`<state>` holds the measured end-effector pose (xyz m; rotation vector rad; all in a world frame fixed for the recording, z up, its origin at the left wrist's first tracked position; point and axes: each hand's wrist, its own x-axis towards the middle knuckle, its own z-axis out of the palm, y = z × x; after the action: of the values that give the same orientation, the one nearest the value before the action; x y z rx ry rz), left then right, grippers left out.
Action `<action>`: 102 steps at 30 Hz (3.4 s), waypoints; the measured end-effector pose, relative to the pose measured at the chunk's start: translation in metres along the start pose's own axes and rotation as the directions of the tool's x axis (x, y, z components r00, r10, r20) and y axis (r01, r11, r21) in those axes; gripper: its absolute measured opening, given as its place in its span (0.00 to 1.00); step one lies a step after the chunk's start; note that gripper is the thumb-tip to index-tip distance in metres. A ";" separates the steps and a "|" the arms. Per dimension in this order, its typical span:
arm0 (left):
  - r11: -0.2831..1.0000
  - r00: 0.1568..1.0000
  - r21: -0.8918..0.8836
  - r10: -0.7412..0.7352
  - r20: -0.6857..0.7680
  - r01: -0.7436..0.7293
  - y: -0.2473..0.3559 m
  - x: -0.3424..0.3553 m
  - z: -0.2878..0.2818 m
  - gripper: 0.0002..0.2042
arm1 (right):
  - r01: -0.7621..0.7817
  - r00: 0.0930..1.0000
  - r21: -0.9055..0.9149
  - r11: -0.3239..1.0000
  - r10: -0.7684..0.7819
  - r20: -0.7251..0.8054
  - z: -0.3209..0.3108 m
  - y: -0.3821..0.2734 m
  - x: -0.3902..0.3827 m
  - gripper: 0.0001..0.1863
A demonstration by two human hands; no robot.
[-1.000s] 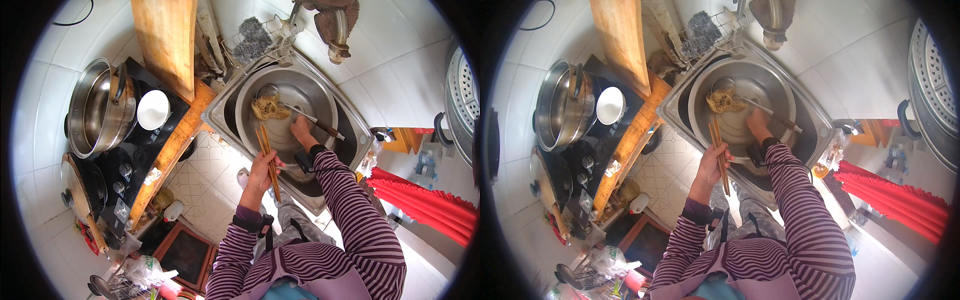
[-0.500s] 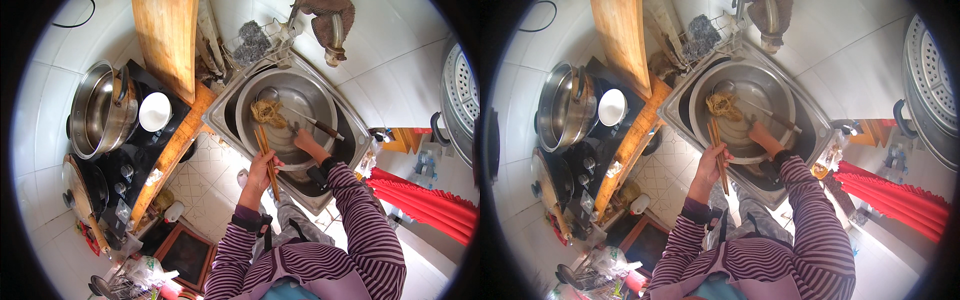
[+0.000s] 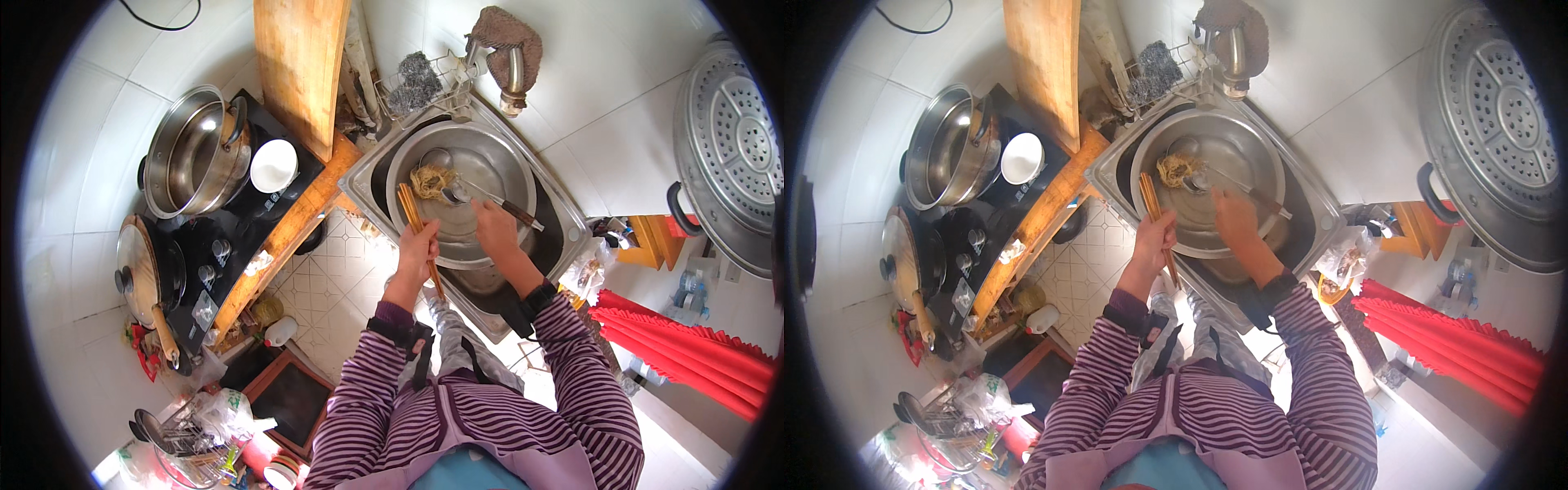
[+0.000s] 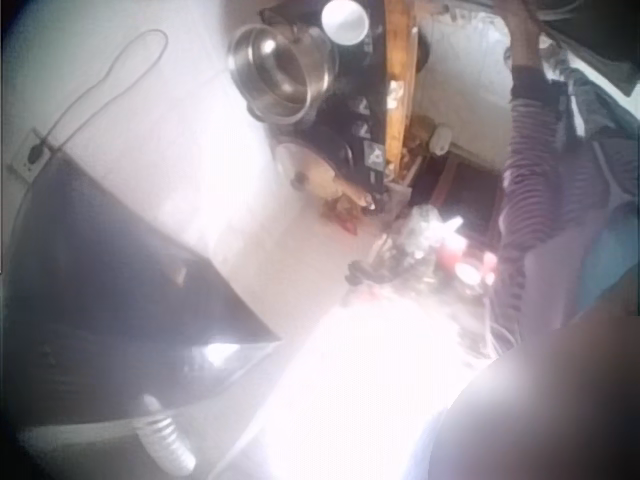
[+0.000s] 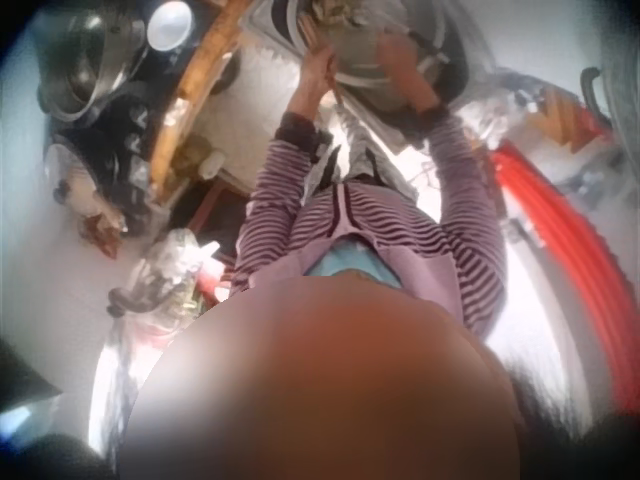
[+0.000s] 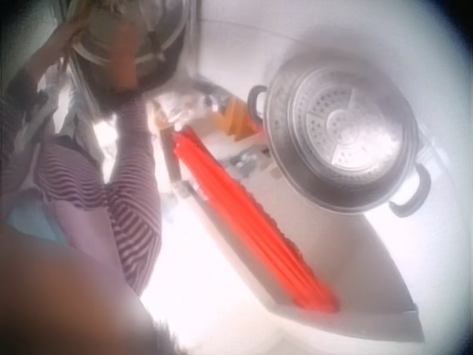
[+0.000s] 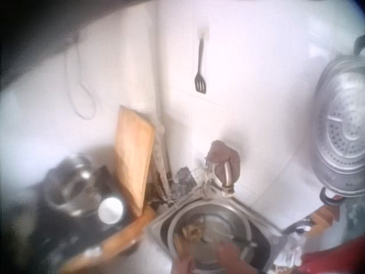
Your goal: The person washes a pot, bowls, and a plate in a kitchen sink using a sponge and running water, then places the cleaned items on the countertop. The person also washes chopsticks and a spoon and sets them aside.
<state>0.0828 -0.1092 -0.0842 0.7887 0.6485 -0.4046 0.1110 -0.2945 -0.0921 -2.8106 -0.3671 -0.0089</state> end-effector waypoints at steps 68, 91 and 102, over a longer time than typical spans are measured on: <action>0.880 0.897 0.238 0.437 -0.065 -0.411 0.041 -0.031 0.071 0.10 | -0.461 0.875 0.884 0.075 0.205 0.439 -0.116 -0.062 -0.029 0.08; 0.992 0.982 -0.029 0.125 0.140 -0.122 0.005 -0.053 0.084 0.11 | -0.285 0.843 0.940 -0.186 0.418 0.338 -0.078 -0.072 -0.019 0.12; 0.982 0.982 0.032 0.185 0.037 -0.186 0.014 -0.044 0.078 0.09 | -0.304 0.921 0.939 0.159 0.301 0.247 -0.066 -0.063 -0.027 0.10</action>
<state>0.0881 -0.1550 -0.0067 0.8665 0.5324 -0.2590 0.0708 -0.2629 -0.0113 -1.4958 0.2097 0.2388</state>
